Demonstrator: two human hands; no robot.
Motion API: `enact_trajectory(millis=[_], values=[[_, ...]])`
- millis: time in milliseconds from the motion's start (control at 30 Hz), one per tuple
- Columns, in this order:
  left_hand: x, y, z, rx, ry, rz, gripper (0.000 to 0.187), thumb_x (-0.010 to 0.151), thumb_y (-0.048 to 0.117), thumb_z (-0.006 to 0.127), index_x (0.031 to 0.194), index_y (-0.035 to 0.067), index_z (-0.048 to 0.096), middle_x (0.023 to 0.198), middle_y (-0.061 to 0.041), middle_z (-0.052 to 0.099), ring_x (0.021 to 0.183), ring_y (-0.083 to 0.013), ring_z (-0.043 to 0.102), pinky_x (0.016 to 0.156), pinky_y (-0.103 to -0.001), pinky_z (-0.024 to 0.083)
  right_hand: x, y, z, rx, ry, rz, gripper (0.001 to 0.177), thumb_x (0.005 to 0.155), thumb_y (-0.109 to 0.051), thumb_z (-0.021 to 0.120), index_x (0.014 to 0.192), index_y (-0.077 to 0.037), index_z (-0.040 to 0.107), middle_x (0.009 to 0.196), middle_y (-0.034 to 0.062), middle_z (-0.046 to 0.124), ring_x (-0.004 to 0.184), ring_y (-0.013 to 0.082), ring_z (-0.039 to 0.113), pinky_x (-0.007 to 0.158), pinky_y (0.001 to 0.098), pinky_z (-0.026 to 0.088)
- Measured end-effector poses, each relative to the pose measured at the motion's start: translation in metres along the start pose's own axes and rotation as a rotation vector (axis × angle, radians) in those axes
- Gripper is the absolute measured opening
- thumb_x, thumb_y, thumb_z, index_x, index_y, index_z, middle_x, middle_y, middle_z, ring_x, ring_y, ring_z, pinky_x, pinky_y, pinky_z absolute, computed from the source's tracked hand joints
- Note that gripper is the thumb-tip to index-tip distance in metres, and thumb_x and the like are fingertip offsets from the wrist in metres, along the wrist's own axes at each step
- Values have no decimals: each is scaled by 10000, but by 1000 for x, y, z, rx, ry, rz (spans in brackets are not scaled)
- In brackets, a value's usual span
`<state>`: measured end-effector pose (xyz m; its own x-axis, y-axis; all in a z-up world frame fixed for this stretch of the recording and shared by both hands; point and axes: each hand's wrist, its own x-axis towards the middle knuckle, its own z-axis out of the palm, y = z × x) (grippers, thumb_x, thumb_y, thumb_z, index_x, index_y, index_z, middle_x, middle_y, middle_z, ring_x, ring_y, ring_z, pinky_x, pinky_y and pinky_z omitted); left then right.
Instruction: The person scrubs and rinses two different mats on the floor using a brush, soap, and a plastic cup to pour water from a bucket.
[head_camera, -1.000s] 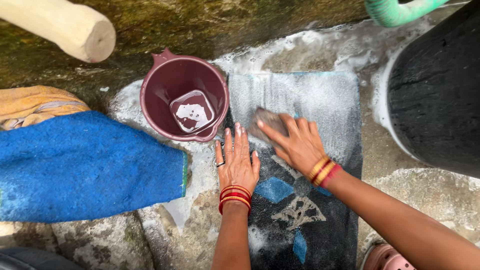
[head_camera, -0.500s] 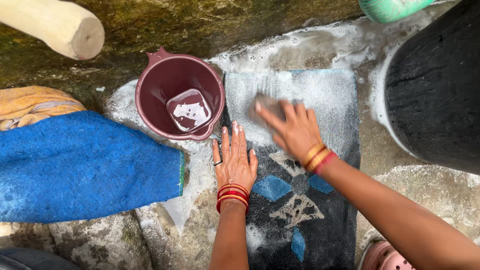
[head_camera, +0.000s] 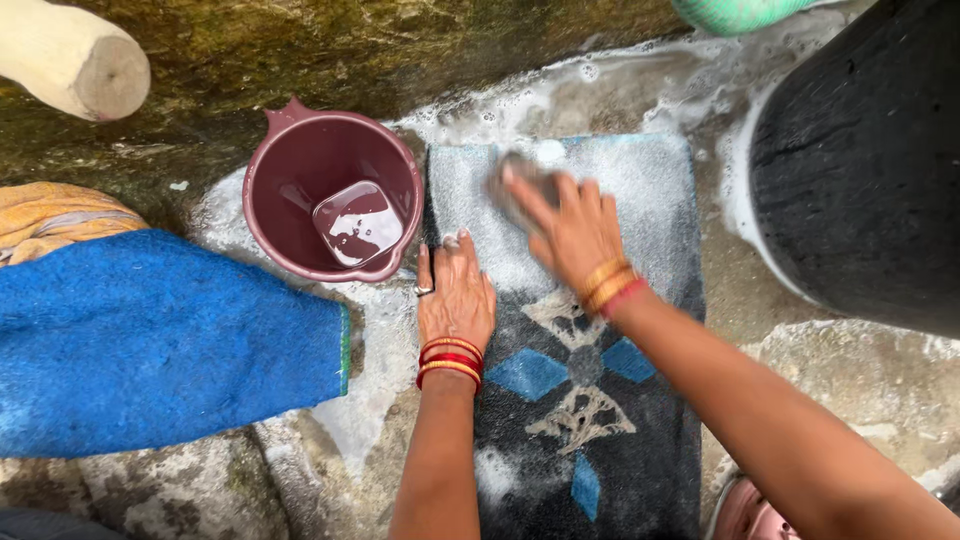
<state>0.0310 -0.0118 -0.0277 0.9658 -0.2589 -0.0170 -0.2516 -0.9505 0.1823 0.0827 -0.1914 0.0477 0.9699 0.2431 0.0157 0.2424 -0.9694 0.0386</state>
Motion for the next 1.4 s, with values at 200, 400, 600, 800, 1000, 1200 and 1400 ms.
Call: enact_trajectory(millis=[200, 400, 600, 800, 1000, 1200, 1400], values=[[15, -1, 7, -88, -72, -23, 676, 1079, 329, 423, 1643, 0, 250, 1629, -149, 284, 1461, -285, 326, 1198, -433, 271, -53, 47, -3, -3, -174, -270, 983, 731, -325, 830, 1556, -463, 313, 1431, 148, 511, 1020, 292, 532, 798, 422, 459], [20, 1, -15, -47, 31, 43, 658, 1038, 350, 415, 1605, 62, 245, 1689, -96, 182, 1551, -197, 198, 1271, -463, 141, 46, 80, 20, -139, 84, 218, 946, 799, -306, 813, 1615, -404, 343, 1338, 152, 533, 1102, 349, 527, 862, 480, 452], [20, 3, -23, -75, 19, 25, 666, 1025, 359, 411, 1599, 63, 250, 1689, -98, 186, 1550, -186, 166, 1265, -467, 94, -58, 49, 6, -12, -10, -57, 970, 734, -285, 806, 1562, -435, 324, 1359, 155, 527, 1033, 323, 529, 867, 460, 462], [16, 3, -18, -56, 7, 33, 670, 1032, 360, 423, 1608, 63, 253, 1691, -96, 193, 1558, -183, 161, 1273, -466, 89, -23, 100, 22, -118, -20, -68, 956, 820, -245, 803, 1618, -416, 305, 1393, 153, 519, 1049, 324, 522, 866, 461, 469], [16, 5, -18, -91, 31, 30, 665, 1035, 364, 432, 1606, 61, 274, 1696, -101, 198, 1562, -192, 168, 1273, -474, 100, 20, 91, 23, -66, 34, 306, 942, 825, -244, 790, 1630, -388, 322, 1341, 203, 497, 1098, 390, 512, 911, 520, 460], [18, 3, -20, -13, 21, 28, 661, 1031, 377, 412, 1601, 69, 284, 1689, -93, 203, 1553, -189, 169, 1266, -468, 111, -108, 74, 12, -5, -59, -81, 945, 781, -294, 783, 1572, -438, 287, 1397, 172, 533, 1020, 305, 525, 860, 427, 464], [15, 3, -17, -53, 38, 33, 660, 1040, 370, 420, 1610, 62, 295, 1696, -96, 208, 1558, -191, 189, 1272, -473, 119, -17, 138, 38, -140, 27, 191, 1010, 825, -273, 827, 1664, -419, 284, 1402, 165, 536, 1131, 335, 535, 868, 448, 478]])
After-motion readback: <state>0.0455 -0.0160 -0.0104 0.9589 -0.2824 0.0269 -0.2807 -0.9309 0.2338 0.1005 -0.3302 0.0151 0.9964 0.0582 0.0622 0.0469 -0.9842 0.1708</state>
